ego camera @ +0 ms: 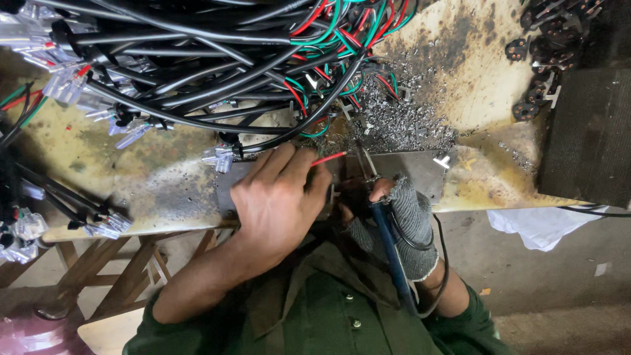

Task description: The person solders electrical wire connections at a workbench. They hold a red wire against a terminal with one hand while applying a soldering iron with the other, then set the finished wire aside and pick up the next wire to solder another joint, repeating this across the episode.

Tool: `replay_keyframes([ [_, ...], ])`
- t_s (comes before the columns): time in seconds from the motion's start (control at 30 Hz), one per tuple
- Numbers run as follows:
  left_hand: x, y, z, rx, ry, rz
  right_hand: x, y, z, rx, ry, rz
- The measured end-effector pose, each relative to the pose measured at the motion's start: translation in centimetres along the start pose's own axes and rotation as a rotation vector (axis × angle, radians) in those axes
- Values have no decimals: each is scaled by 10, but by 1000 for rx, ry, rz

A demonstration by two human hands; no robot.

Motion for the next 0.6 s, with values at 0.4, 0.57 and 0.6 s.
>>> replay_keyframes([
  [0.4,15,-3,41,-36,-33,353,-25,-46,24,-510,291,804],
  [0.57,17,-2,44,-8,-36,336,-47,-25,34,-535,228,651],
  [0.6,17,-2,44,-8,-32,322,-50,-23,32,-502,188,613],
])
Point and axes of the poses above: each hand's wrist, its own z-axis away from the middle knuckle, its own x-axis out of the palm, y = z × x, the point moved 8 cm from there along -z, towards the middle knuckle, and after that the axes turned 8 degrees about y, right-handed, at the moved point
